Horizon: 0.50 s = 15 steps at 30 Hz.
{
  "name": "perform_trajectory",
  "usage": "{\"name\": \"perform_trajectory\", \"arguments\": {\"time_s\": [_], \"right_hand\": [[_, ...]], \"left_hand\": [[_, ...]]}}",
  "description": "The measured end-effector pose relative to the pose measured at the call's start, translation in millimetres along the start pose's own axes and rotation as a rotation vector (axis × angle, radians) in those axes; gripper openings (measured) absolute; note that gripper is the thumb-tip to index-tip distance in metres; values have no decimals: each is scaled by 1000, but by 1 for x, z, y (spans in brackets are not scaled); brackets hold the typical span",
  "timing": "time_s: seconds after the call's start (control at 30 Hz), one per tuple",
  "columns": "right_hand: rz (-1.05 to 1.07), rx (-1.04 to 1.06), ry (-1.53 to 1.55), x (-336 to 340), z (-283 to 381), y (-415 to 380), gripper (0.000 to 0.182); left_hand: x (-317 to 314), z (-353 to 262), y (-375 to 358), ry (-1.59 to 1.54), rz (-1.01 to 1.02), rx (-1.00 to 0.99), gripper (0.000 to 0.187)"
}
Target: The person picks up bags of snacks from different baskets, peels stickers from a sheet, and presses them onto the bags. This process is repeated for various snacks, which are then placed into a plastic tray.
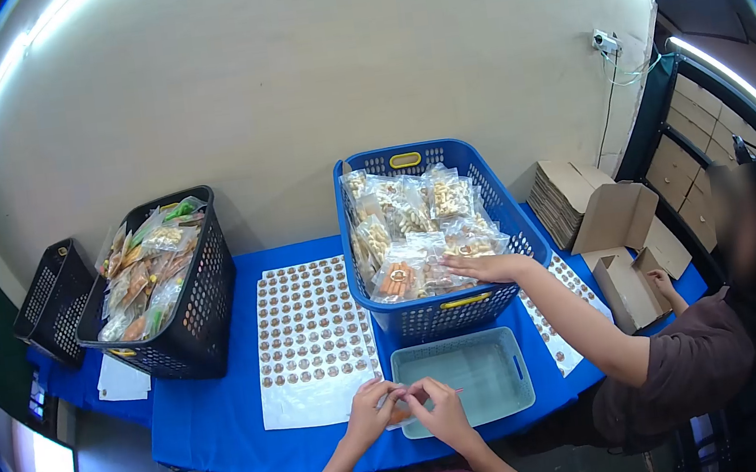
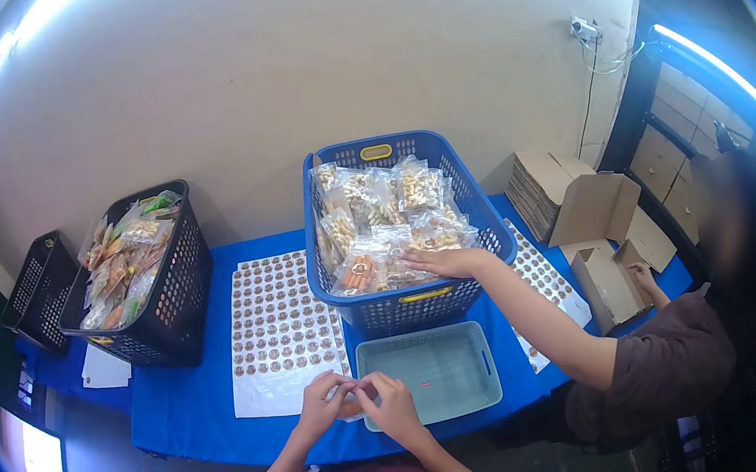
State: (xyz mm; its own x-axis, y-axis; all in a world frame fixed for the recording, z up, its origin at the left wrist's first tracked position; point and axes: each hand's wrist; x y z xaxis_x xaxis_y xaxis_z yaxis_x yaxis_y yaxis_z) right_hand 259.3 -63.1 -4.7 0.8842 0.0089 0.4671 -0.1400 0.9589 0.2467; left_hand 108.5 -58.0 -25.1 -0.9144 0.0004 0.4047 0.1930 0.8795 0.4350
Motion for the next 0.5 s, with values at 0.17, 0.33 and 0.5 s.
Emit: {"name": "perform_trajectory", "arguments": {"time_s": [0.17,0.33,0.5], "right_hand": [[-58,-19,-42,-27,9,-3,15],[-11,18,90,-30,29,-4,22],[71,10,272,-26,31,-6,21]], "left_hand": [[15,-3,-1,275,-150,-46,6],[32,-25,14,484,-438,-114,4],[45,-30,19,498,-586,-123,4]]}}
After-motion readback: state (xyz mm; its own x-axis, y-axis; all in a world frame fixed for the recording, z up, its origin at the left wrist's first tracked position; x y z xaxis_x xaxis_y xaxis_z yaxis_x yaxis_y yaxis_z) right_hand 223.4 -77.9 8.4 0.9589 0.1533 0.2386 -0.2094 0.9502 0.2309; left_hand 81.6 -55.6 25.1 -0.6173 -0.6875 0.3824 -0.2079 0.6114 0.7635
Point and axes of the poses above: each hand's wrist, its own y-axis towards the middle knuckle, its own x-axis out of the back of the hand, z = x × y, and after that the axes turned 9 degrees about -x, right-handed
